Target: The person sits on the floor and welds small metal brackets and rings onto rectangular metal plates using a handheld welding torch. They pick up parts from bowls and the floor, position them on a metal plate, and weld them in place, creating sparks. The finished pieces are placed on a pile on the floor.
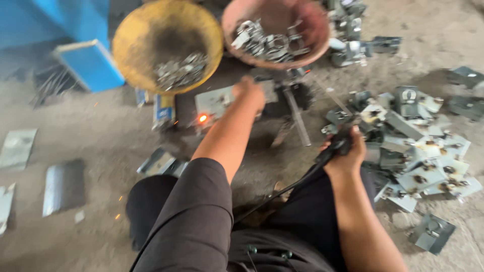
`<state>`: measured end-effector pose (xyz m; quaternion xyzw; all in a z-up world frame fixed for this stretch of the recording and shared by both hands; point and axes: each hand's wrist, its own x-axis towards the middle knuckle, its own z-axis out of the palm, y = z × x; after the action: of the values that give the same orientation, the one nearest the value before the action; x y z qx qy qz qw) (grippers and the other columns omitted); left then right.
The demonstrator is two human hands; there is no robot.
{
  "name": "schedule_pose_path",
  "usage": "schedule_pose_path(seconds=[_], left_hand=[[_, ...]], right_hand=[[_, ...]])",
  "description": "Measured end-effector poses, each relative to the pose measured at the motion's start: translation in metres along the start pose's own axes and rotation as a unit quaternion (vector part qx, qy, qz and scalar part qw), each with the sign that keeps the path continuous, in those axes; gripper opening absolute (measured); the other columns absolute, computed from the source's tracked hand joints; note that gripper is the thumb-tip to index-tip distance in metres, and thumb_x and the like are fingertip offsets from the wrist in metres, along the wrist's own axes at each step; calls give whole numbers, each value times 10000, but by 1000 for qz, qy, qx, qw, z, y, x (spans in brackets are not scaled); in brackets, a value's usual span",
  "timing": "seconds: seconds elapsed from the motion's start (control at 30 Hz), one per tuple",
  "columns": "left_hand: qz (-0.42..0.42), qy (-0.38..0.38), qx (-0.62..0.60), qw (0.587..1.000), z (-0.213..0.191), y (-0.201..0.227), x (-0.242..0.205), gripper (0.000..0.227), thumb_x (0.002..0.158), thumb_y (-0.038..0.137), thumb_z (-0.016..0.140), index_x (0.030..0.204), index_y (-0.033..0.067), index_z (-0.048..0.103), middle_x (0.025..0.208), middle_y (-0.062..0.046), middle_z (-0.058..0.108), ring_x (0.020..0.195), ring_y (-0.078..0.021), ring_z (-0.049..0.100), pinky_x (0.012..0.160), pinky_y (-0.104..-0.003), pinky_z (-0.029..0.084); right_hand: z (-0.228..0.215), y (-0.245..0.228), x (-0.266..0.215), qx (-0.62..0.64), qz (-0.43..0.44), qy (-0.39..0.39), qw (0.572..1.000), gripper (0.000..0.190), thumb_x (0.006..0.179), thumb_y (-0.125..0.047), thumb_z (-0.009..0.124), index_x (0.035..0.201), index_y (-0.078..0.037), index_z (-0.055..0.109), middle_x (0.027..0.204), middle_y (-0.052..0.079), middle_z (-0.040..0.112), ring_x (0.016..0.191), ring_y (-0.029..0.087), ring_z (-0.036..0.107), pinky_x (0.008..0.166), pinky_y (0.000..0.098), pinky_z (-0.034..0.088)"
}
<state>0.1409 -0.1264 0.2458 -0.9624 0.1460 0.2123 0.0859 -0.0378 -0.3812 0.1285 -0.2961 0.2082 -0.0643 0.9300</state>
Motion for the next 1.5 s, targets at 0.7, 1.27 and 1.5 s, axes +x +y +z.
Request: schedule_pose_path(seconds=[0.7,1.27,1.5], left_hand=[[208,130,107,964,111,-89,-62,348,907,239,689,1254,243,672,1213,24,678,1044,-246,713,830,-452,575],[-110,265,-352,891,151,-115,-47,1179,613,454,915,1561,242,247,1517,-155,429,1285,-353,584,1015,-452,532],[45,170,-326,929,143,-181,-31,1344,571,397,947,1623,221,129,1621,-173,348,1446,-354,424,1157,-418,389]], right_hand=[[-19,-21,1,42,7,16,999,393,900,-488,643,1091,-145,657,849,114,623,688,262,599,628,389,520],[-4,3,-4,-60,23,24,998,384,910,-494,645,1107,-164,643,889,97,595,745,252,569,675,400,486],[0,5,-7,-64,17,37,997,367,929,-477,654,1127,-169,619,901,103,588,743,250,555,684,386,482]])
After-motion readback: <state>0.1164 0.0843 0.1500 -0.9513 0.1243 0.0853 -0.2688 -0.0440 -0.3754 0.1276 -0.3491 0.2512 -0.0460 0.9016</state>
